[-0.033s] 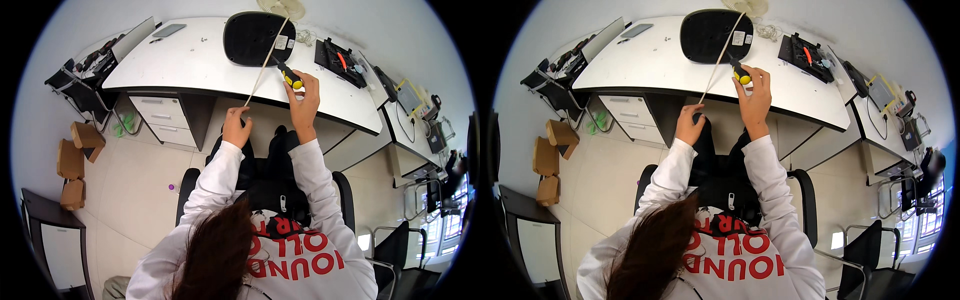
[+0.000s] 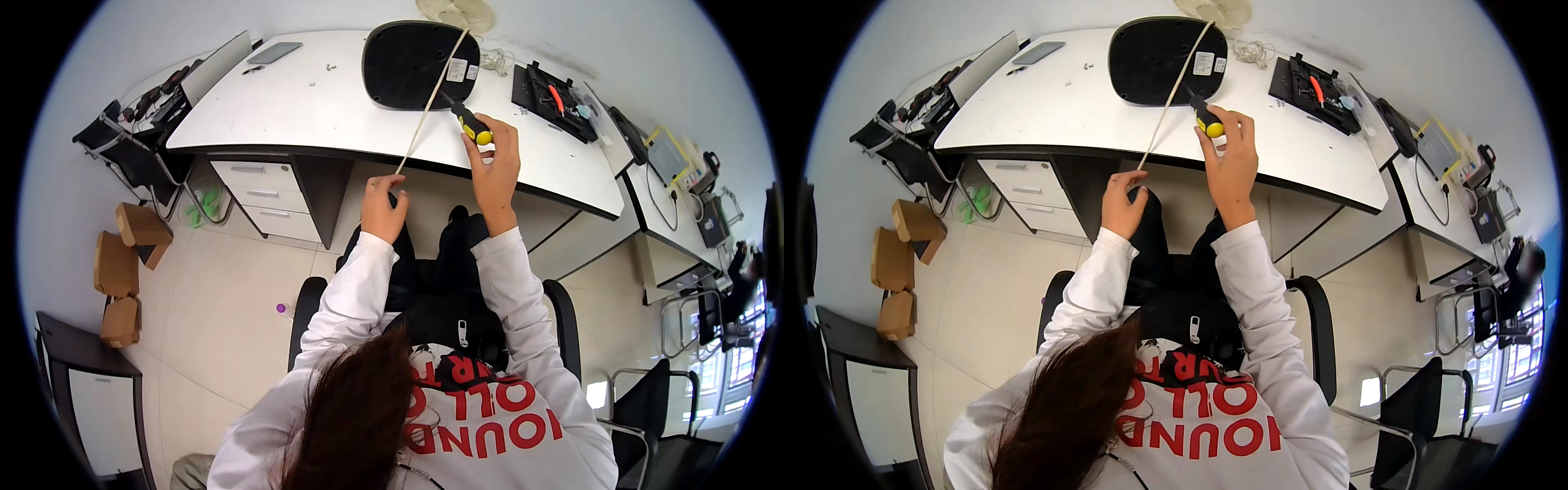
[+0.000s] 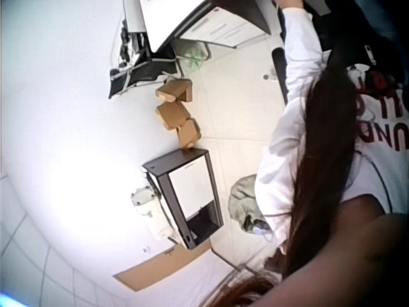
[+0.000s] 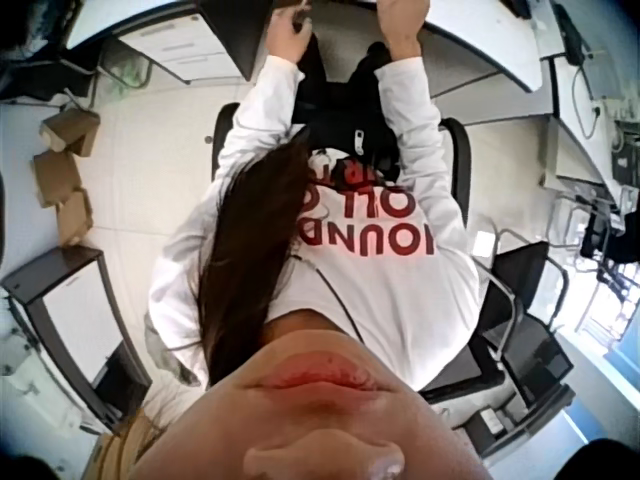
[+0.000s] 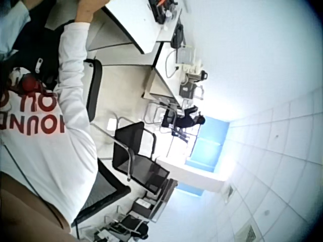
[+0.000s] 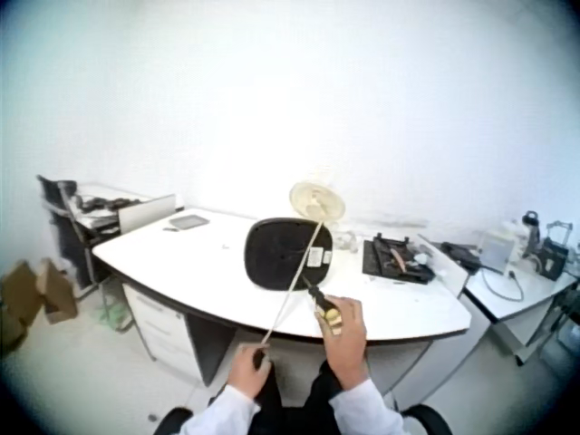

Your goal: The person uses a screwdriver to remove screws from the underside of a black electronic device base. They place the screws on the table and continue unscrewing multiple fasteners to disassemble the unit.

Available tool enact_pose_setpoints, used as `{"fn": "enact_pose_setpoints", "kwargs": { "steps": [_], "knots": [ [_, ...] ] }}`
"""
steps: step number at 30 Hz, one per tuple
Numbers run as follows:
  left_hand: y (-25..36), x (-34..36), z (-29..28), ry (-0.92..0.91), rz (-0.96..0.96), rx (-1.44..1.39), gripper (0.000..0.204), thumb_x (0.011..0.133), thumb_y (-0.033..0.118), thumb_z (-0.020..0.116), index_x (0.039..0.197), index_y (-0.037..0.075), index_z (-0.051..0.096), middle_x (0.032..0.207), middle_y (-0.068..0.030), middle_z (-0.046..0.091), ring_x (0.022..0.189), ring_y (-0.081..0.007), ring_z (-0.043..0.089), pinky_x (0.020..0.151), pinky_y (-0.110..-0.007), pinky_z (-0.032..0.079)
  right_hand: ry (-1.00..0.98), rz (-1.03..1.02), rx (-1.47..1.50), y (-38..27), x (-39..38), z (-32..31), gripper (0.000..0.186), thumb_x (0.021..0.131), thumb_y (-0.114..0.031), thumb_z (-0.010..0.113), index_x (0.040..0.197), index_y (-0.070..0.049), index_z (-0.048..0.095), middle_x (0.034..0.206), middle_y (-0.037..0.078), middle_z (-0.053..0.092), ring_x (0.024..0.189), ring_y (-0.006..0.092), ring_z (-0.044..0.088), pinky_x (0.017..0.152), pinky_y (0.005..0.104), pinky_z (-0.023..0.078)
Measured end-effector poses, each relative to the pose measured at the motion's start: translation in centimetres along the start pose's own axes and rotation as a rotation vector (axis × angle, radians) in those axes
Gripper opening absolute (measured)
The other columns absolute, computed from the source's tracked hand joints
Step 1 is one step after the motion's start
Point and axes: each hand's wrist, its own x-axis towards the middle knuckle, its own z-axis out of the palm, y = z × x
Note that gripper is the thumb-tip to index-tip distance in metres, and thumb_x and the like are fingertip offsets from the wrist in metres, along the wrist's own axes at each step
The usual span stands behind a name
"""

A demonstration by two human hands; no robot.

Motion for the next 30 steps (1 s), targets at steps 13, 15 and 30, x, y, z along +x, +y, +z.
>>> {"fn": "enact_pose_setpoints", "kwargs": {
  "steps": [13,15,30],
  "knots": [
    [1.7,1.7,-2.6,0.201,0.016,-0.295,0.015,0.082,0.0,0.053,0.087,0.004,0.067,0.075,0.001,0.053,0.056,-0.0045,0.037,0.051,-0.02,0.029,-0.137,0.16,-0.025,-0.5,0.1,0.3,0.032,0.088,-0.027,0.056,0.114,-0.01,0.045,0.088,0.012,0.06,0.06,0.0246,0.06,0.06,0.0349,0.046],
    [1.5,1.3,-2.8,0.152,-0.015,-0.272,0.014,0.085,0.0,0.052,0.09,0.001,0.065,0.085,0.0006,0.06,0.063,-0.003,0.045,0.057,-0.018,0.036,-0.142,0.128,-0.024,-0.4,0.0,0.4,0.033,0.088,-0.029,0.055,0.113,-0.01,0.046,0.092,0.011,0.059,0.062,0.0243,0.06,0.06,0.035,0.046],
    [1.8,1.2,-2.1,0.177,-0.02,-0.451,0.014,0.083,0.0,0.052,0.087,0.0,0.065,0.078,-0.0022,0.059,0.069,-0.0072,0.053,0.062,-0.02,0.041,-0.254,0.044,-0.367,-0.9,-0.4,-0.1,0.034,0.084,-0.028,0.061,0.112,-0.013,0.051,0.084,0.011,0.061,0.065,0.0299,0.061,0.056,0.0371,0.048]
  ]
}}
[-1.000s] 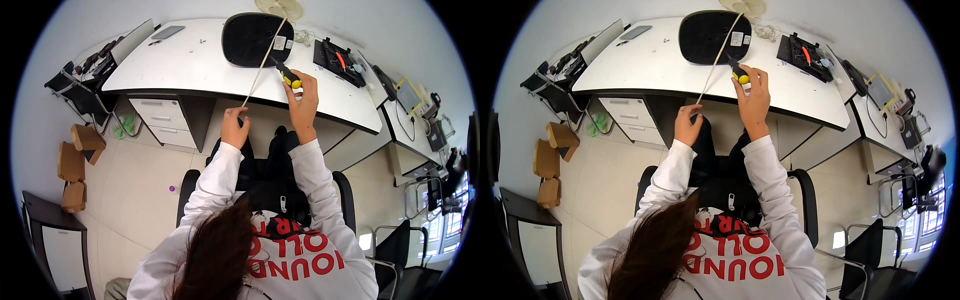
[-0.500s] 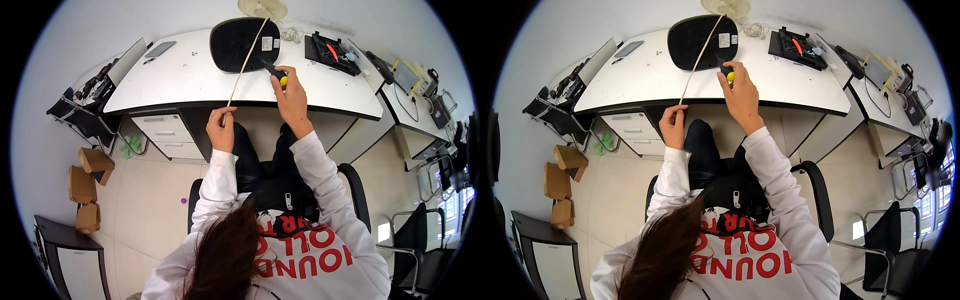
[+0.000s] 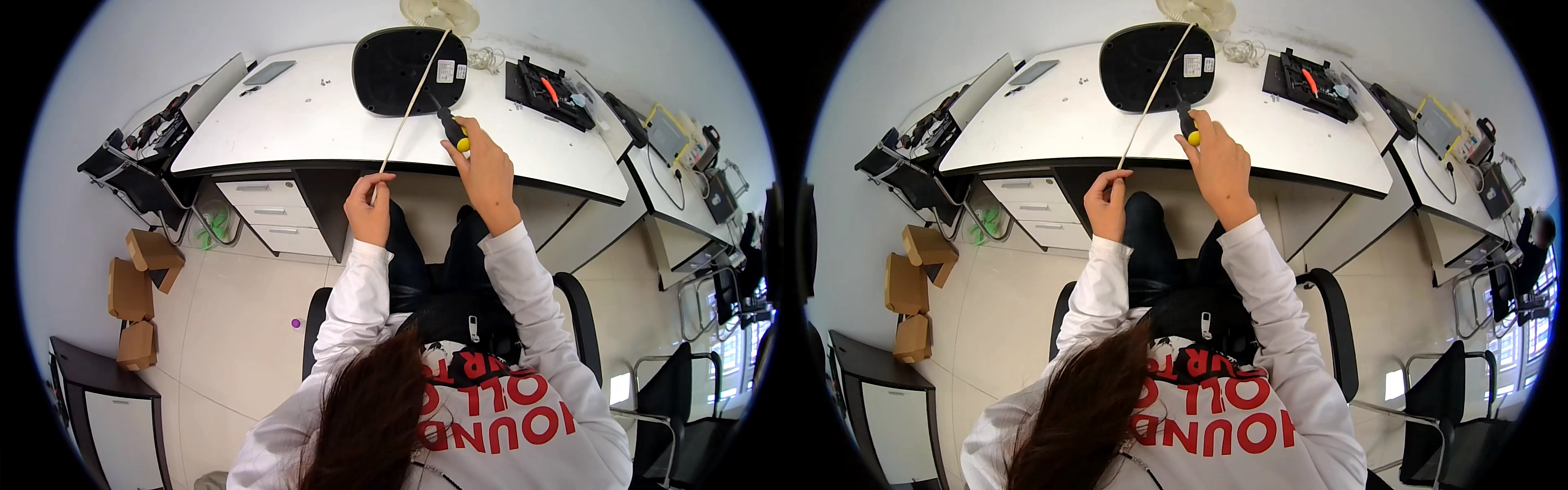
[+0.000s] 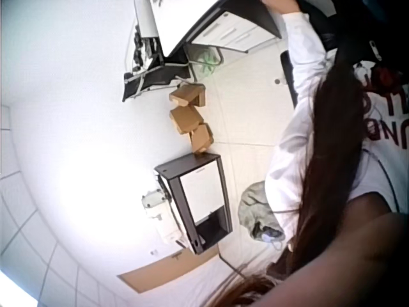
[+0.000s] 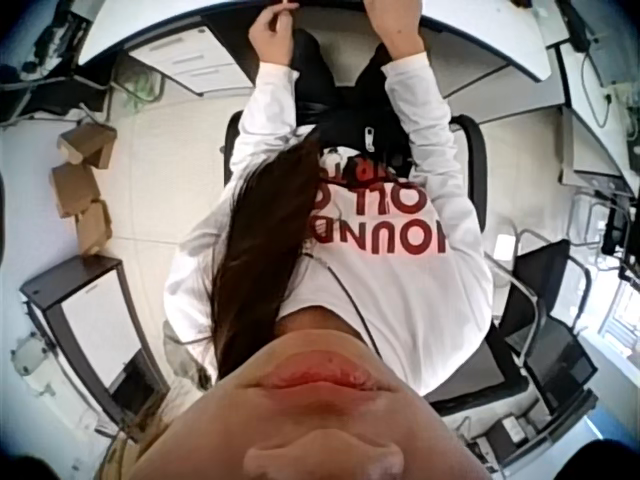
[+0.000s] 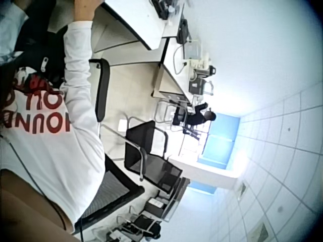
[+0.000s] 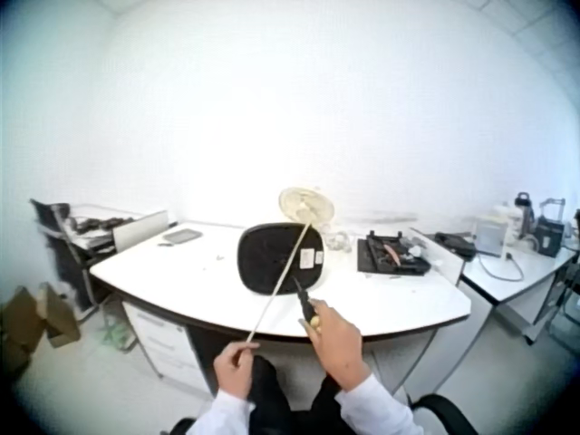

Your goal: The person uses a screwdriver to remove screws from the underside of a black electronic device base. They place the screws on the table and continue unscrewing multiple fasteners to disassemble the unit.

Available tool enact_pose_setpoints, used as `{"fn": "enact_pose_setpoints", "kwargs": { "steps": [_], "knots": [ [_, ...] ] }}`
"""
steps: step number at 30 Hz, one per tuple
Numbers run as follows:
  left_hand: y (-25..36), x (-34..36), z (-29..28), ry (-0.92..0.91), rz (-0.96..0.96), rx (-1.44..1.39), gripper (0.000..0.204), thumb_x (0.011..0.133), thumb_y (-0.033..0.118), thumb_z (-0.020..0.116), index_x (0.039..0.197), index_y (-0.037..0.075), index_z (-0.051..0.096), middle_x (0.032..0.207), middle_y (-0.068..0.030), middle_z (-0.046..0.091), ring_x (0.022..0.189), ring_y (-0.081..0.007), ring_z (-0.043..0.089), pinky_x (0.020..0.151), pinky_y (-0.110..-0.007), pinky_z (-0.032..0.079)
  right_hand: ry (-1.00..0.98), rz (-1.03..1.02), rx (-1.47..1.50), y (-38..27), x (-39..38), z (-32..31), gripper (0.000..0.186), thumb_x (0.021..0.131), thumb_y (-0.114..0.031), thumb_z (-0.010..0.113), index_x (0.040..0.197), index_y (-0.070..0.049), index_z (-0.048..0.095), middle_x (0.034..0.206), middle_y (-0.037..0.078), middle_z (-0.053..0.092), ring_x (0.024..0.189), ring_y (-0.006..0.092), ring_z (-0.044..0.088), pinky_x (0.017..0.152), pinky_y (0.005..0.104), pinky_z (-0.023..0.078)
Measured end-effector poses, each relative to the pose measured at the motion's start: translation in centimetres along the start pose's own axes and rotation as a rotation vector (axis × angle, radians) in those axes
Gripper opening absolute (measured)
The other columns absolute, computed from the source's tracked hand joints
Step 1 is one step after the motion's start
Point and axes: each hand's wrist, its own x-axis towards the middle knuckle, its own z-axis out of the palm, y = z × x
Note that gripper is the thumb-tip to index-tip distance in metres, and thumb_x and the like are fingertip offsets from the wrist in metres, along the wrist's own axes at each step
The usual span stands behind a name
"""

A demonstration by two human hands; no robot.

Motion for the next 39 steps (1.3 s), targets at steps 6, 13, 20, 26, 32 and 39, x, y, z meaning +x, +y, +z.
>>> {"fn": "enact_pose_setpoints", "kwargs": {
  "steps": [6,13,20,26,32,39],
  "knots": [
    [0.1,0.0,0.1,-0.014,-0.038,-0.003,0.014,0.084,0.001,0.052,0.087,0.0,0.065,0.079,-0.0019,0.06,0.069,-0.007,0.053,0.063,-0.02,0.041,-0.016,-0.08,0.079,0.6,-0.2,0.0,0.032,0.085,-0.024,0.06,0.115,-0.016,0.051,0.084,0.012,0.057,0.065,0.0286,0.059,0.06,0.0355,0.047],
    [-0.1,0.0,0.0,-0.01,-0.026,0.003,0.014,0.084,0.0,0.051,0.087,-0.001,0.065,0.082,-0.0037,0.062,0.074,-0.0088,0.057,0.068,-0.021,0.044,-0.056,0.0,0.164,-0.1,-0.4,0.4,0.034,0.082,-0.022,0.063,0.112,-0.013,0.049,0.097,0.014,0.047,0.073,0.0347,0.06,0.063,0.0393,0.05],
    [-0.5,0.0,-0.2,-0.024,-0.022,0.014,0.014,0.083,0.0,0.051,0.087,-0.001,0.064,0.083,-0.0046,0.063,0.076,-0.0099,0.058,0.071,-0.022,0.045,0.134,-0.054,0.301,0.2,0.2,0.7,0.034,0.081,-0.014,0.065,0.11,-0.007,0.049,0.103,0.015,0.046,0.076,0.0329,0.061,0.065,0.0389,0.051],
    [-0.2,-0.1,0.0,-0.035,-0.046,-0.027,0.014,0.083,0.0,0.051,0.087,-0.001,0.064,0.084,-0.0044,0.064,0.076,-0.0101,0.058,0.071,-0.021,0.045,0.121,-0.1,0.131,0.3,-0.3,0.8,0.032,0.083,-0.014,0.061,0.112,-0.01,0.049,0.107,0.012,0.049,0.078,0.0315,0.061,0.065,0.0397,0.05],
    [0.4,-0.2,0.0,-0.026,0.014,0.035,0.02,0.083,0.0,0.051,0.097,0.002,0.066,0.083,-0.0037,0.063,0.075,-0.0088,0.057,0.07,-0.021,0.044,0.039,0.046,0.163,-0.4,-0.1,0.0,0.032,0.088,-0.029,0.055,0.114,-0.012,0.047,0.091,0.011,0.057,0.074,0.0312,0.062,0.063,0.0367,0.049],
    [0.6,-0.3,0.1,0.033,-0.056,0.115,0.027,0.082,0.005,0.056,0.108,0.003,0.063,0.076,0.0008,0.059,0.062,-0.0041,0.045,0.057,-0.018,0.037,0.09,0.098,0.063,0.6,-0.3,1.1,0.035,0.087,-0.028,0.058,0.114,-0.009,0.047,0.09,0.011,0.059,0.07,0.0306,0.061,0.06,0.0363,0.05]
  ]
}}
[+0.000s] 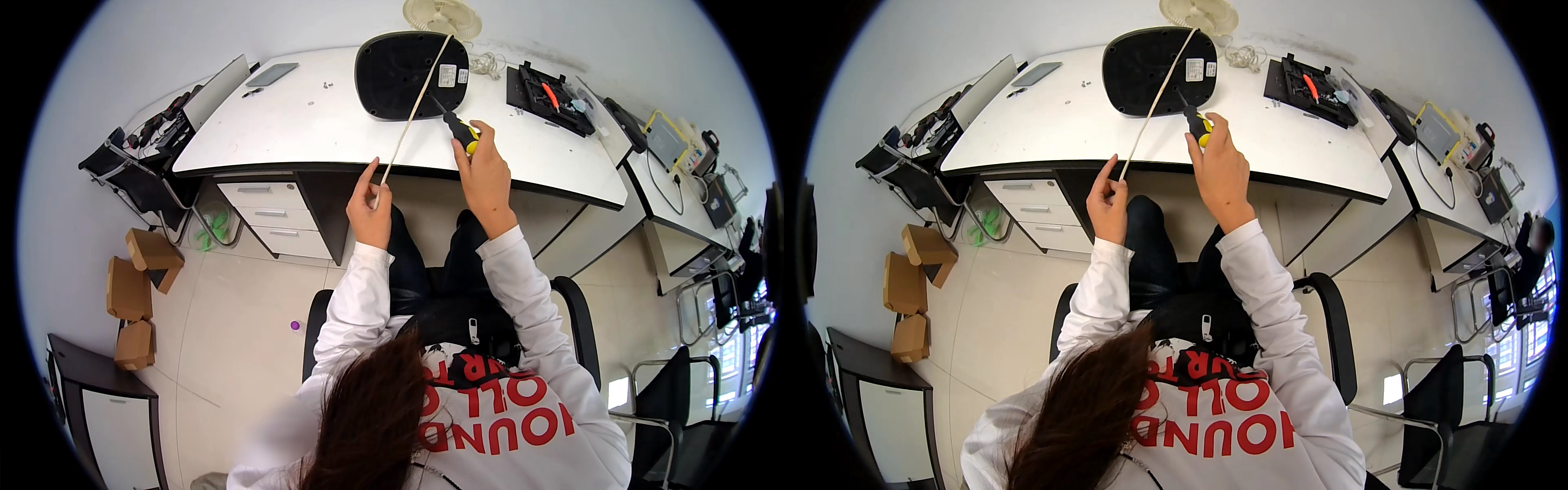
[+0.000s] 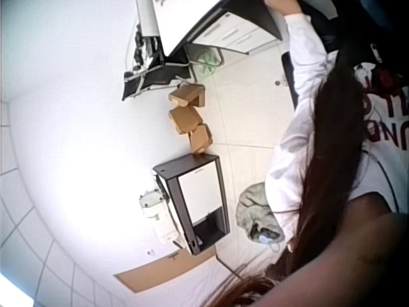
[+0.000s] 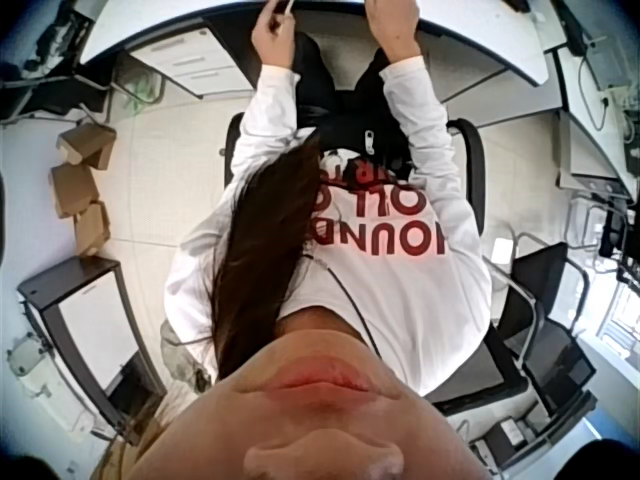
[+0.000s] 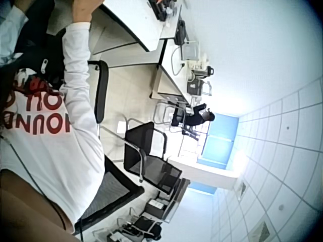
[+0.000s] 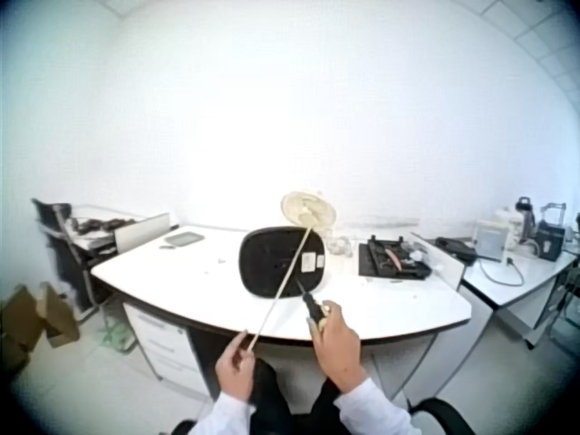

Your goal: The person uses a screwdriver to remove screws from the underside of a black electronic device base. They place the screws on the table and continue unscrewing multiple fasteners to disassemble the unit.

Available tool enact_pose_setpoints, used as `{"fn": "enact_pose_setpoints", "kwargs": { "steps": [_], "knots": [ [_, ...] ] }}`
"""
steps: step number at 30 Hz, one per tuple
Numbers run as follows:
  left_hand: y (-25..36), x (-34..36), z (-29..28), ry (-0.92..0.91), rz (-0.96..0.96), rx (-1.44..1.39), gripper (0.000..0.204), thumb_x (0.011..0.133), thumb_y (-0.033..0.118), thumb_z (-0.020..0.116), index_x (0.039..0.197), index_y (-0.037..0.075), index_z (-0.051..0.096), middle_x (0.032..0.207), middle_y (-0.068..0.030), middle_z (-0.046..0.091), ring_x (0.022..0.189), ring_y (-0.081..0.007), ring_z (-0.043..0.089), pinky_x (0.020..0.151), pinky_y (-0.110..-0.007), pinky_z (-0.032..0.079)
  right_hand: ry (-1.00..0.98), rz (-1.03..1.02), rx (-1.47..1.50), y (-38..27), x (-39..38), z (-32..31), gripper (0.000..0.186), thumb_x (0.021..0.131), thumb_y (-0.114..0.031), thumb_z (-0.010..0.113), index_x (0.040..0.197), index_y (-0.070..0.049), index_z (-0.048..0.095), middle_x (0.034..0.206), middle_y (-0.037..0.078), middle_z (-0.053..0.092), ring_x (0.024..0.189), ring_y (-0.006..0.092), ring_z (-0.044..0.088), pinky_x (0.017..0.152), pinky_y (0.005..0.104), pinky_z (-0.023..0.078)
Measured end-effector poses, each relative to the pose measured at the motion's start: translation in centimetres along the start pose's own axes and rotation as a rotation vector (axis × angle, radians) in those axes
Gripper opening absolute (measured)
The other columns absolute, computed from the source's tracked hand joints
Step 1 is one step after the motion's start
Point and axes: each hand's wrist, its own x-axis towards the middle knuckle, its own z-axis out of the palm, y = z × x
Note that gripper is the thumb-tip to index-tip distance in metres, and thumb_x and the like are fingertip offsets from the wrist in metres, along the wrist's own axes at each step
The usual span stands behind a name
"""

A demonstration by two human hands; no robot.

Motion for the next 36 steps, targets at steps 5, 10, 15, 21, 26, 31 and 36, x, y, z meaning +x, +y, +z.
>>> {"fn": "enact_pose_setpoints", "kwargs": {
  "steps": [5,10,15,21,26,31,36],
  "knots": [
    [-0.6,0.1,0.3,-0.063,-0.039,0.002,0.019,0.085,0.012,0.059,0.099,0.003,0.067,0.065,0.0054,0.054,0.056,-0.0012,0.039,0.051,-0.017,0.032,-0.118,-0.238,0.001,-0.6,-0.8,-0.6,0.035,0.084,-0.019,0.059,0.117,-0.012,0.047,0.095,0.012,0.057,0.071,0.0313,0.061,0.061,0.0362,0.05],
    [-0.1,0.0,0.5,-0.09,-0.05,-0.031,0.019,0.088,0.015,0.059,0.097,0.001,0.068,0.066,0.0081,0.049,0.058,0.0002,0.036,0.051,-0.016,0.027,-0.184,-0.192,0.052,-0.6,-0.6,-0.9,0.035,0.084,-0.015,0.058,0.117,-0.014,0.048,0.09,0.013,0.054,0.071,0.0302,0.061,0.061,0.0372,0.049],
    [-0.5,-0.1,0.4,-0.104,-0.035,-0.026,0.018,0.088,0.014,0.059,0.097,0.001,0.068,0.067,0.0083,0.05,0.058,0.0003,0.035,0.051,-0.016,0.027,-0.137,-0.105,0.21,-0.9,-0.5,-0.5,0.035,0.084,-0.021,0.06,0.117,-0.013,0.048,0.092,0.013,0.056,0.073,0.0312,0.061,0.062,0.0379,0.049],
    [-0.2,-0.1,0.6,-0.085,-0.011,-0.042,0.018,0.087,0.014,0.059,0.096,0.001,0.068,0.066,0.0086,0.047,0.058,0.0,0.034,0.05,-0.017,0.025,0.023,-0.109,0.093,-0.9,0.7,-0.3,0.041,0.084,-0.028,0.062,0.117,-0.008,0.047,0.091,0.014,0.059,0.064,0.0247,0.061,0.061,0.0325,0.047],
    [-0.3,-0.1,0.5,-0.082,-0.031,-0.062,0.018,0.087,0.014,0.059,0.096,0.001,0.068,0.067,0.0081,0.049,0.059,-0.0002,0.036,0.051,-0.017,0.026,-0.055,-0.178,0.001,-0.7,-0.1,-0.6,0.035,0.083,-0.022,0.063,0.114,-0.011,0.052,0.093,0.012,0.058,0.067,0.0267,0.062,0.06,0.0342,0.048],
    [0.0,-0.1,0.5,-0.081,-0.032,-0.063,0.018,0.087,0.014,0.059,0.096,0.001,0.067,0.069,0.0073,0.053,0.06,-0.0002,0.037,0.051,-0.017,0.027,-0.084,-0.208,-0.103,-1.0,-0.4,-1.3,0.035,0.083,-0.017,0.061,0.117,-0.017,0.052,0.095,0.011,0.057,0.068,0.0303,0.062,0.059,0.0377,0.05],
    [0.0,-0.2,0.4,-0.096,-0.059,-0.045,0.018,0.087,0.014,0.059,0.096,0.0,0.067,0.07,0.0071,0.053,0.06,-0.0002,0.036,0.051,-0.017,0.027,-0.178,-0.074,-0.028,-1.0,0.0,-1.8,0.034,0.084,-0.015,0.059,0.118,-0.017,0.052,0.096,0.013,0.056,0.069,0.0313,0.062,0.06,0.0376,0.049]
  ]
}}
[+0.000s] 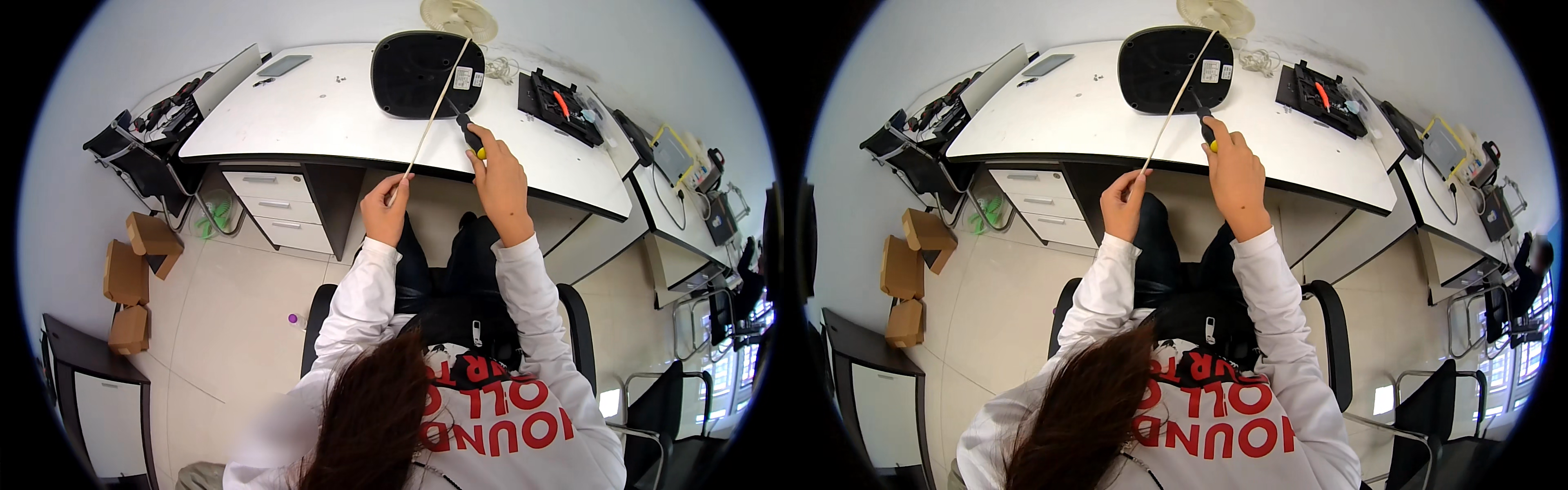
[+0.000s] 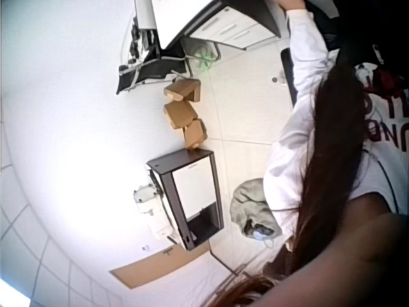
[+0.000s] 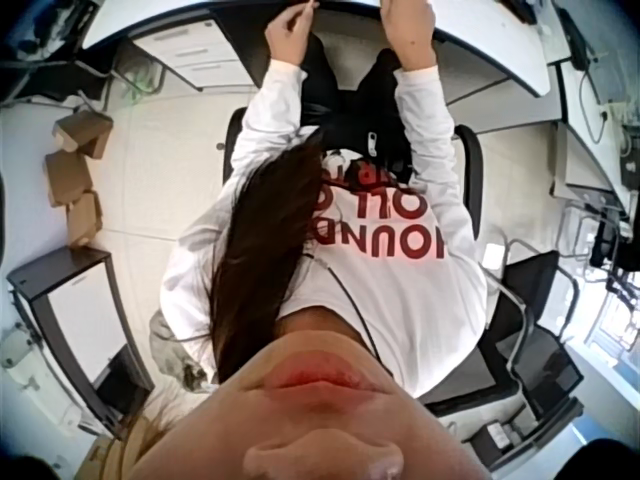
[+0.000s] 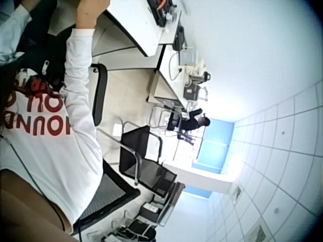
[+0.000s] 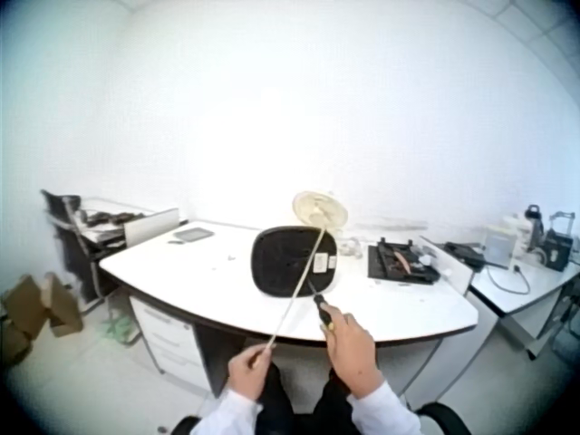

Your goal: The person uses a screwdriver to remove screws from the underside of a black electronic device base. They place the screws on the table and continue unscrewing multiple fasteners to disassemble the unit.

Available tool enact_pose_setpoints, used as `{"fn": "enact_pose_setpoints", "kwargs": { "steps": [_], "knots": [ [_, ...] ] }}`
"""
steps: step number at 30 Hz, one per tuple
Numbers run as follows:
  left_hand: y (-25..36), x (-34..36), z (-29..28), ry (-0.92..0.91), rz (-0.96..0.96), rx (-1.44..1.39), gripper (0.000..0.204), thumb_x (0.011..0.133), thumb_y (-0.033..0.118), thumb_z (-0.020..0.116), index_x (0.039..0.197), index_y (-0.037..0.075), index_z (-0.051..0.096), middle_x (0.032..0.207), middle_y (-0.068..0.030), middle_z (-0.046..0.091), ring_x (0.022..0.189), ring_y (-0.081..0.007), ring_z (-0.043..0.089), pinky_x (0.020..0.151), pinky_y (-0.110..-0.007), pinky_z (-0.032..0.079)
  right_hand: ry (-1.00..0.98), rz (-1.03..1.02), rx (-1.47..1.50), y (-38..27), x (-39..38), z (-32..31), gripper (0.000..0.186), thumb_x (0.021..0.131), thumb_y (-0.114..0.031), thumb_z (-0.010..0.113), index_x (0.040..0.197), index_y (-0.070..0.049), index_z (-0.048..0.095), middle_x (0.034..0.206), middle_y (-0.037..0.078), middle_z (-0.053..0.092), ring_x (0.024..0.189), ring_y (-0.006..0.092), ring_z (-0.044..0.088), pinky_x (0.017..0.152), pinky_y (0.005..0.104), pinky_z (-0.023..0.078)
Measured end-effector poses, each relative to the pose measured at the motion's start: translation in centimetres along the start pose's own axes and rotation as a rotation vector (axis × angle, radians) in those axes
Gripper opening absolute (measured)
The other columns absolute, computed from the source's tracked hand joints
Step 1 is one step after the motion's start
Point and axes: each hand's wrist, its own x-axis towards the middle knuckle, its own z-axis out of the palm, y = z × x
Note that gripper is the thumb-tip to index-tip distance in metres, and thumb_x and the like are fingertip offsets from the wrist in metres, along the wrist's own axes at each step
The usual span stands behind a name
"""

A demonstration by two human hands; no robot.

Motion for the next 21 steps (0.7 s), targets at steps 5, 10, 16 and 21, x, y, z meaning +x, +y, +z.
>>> {"fn": "enact_pose_setpoints", "kwargs": {
  "steps": [5,10,16,21],
  "knots": [
    [0.0,0.0,0.2,0.003,0.014,-0.039,0.018,0.087,0.013,0.059,0.096,0.0,0.067,0.069,0.0073,0.052,0.059,0.0,0.036,0.051,-0.017,0.027,0.035,-0.069,0.049,-0.5,0.2,0.6,0.03,0.086,-0.016,0.057,0.116,-0.015,0.052,0.089,0.014,0.053,0.07,0.0308,0.061,0.061,0.0374,0.048],
    [-0.4,0.1,-0.2,0.008,0.009,-0.028,0.018,0.087,0.013,0.059,0.096,0.0,0.067,0.071,0.0065,0.055,0.061,0.0,0.039,0.052,-0.016,0.029,0.062,-0.029,0.074,-1.0,0.4,0.6,0.028,0.089,-0.024,0.055,0.114,-0.013,0.051,0.084,0.012,0.05,0.067,0.0283,0.059,0.06,0.0367,0.048],
    [-0.6,0.1,-0.1,0.001,0.01,-0.026,0.018,0.087,0.013,0.058,0.096,-0.001,0.067,0.08,0.0028,0.063,0.066,-0.001,0.046,0.057,-0.015,0.035,0.183,0.0,0.071,-0.4,0.8,0.8,0.035,0.086,-0.032,0.058,0.112,-0.01,0.05,0.086,0.01,0.052,0.066,0.0262,0.06,0.057,0.0346,0.048],
    [-0.6,0.2,0.1,0.047,0.047,-0.038,0.017,0.085,0.014,0.06,0.092,0.002,0.068,0.06,0.0054,0.05,0.054,-0.0007,0.037,0.048,-0.018,0.028,0.134,-0.061,-0.064,-0.4,0.4,1.1,0.034,0.083,-0.032,0.061,0.107,-0.01,0.051,0.087,0.008,0.054,0.063,0.0266,0.06,0.057,0.0341,0.048]
  ]
}}
